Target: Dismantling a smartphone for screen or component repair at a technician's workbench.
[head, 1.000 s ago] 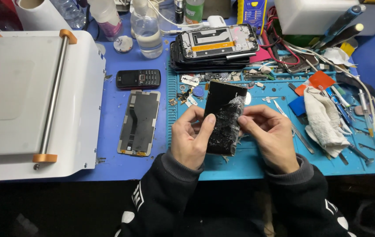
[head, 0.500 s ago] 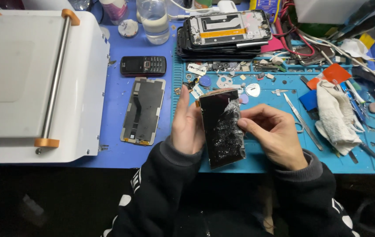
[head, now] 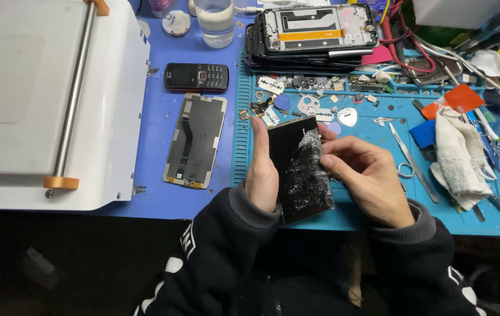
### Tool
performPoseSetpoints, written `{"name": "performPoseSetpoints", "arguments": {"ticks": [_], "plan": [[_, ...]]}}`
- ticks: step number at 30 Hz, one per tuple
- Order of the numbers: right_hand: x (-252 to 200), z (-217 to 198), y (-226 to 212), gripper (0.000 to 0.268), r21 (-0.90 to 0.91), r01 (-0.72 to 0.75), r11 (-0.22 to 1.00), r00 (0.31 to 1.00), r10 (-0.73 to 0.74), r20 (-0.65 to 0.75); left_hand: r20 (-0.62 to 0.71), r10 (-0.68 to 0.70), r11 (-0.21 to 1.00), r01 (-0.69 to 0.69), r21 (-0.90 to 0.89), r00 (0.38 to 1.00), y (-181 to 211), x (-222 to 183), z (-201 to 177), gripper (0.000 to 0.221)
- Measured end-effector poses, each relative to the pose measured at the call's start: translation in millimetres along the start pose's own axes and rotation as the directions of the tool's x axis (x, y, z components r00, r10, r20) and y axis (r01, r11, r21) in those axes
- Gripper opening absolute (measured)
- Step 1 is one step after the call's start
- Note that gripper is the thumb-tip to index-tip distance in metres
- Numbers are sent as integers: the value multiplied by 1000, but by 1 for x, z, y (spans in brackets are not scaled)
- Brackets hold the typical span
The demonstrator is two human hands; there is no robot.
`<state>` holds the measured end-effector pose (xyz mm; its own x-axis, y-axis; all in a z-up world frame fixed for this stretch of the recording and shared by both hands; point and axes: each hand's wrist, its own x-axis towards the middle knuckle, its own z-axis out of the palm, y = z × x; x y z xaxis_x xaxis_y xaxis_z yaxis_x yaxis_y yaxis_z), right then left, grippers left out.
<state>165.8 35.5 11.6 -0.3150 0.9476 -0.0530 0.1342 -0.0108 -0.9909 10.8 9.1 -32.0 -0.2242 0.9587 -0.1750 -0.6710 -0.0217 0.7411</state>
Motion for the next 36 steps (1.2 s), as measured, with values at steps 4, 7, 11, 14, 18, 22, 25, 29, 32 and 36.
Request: {"name": "performPoseSetpoints", "arguments": {"ticks": [4, 7, 11, 14, 18, 22, 25, 29, 32, 36], "plan": [[3, -12, 36, 24, 187, -92, 978, 996, 94, -2, 67, -19, 974, 34, -225, 998, 35, -22, 41, 90], [5, -2, 23, 45, 298, -131, 945, 989, 106, 99, 166, 18, 979, 16, -201, 986, 28, -20, 32, 93], [2, 19, 4, 33, 325, -98, 940, 994, 80, 68, 223, 37, 998, -26, -54, 974, 25, -23, 28, 91], [4, 29, -16, 43, 260, 4, 966, 1000, -9, 19, 265, 102, 983, -139, 122, 959, 30, -25, 25, 82], [7, 26, 9, 47, 178, -61, 982, 997, 70, -41, 359, 59, 970, -138, 198, 931, 38, -27, 32, 84], [16, 9, 22, 50, -21, -73, 997, 994, 75, 83, 322, 67, 996, -81, 30, 944, 26, -21, 25, 73], [26, 0, 45, 56, -114, -64, 991, 989, 78, 124, 276, 95, 993, -112, 45, 956, 9, -11, 1, 70], [22, -1, 39, 39, -126, -170, 977, 978, 183, 104, 335, 95, 994, -104, 11, 937, 18, -14, 12, 68], [15, 8, 25, 35, 26, -124, 992, 989, 122, 80, 320, 77, 991, -106, 76, 944, 28, -18, 22, 75], [13, 12, 14, 58, 229, -177, 957, 984, 172, 42, 375, 32, 986, -90, 139, 927, 27, -16, 14, 85]]}}
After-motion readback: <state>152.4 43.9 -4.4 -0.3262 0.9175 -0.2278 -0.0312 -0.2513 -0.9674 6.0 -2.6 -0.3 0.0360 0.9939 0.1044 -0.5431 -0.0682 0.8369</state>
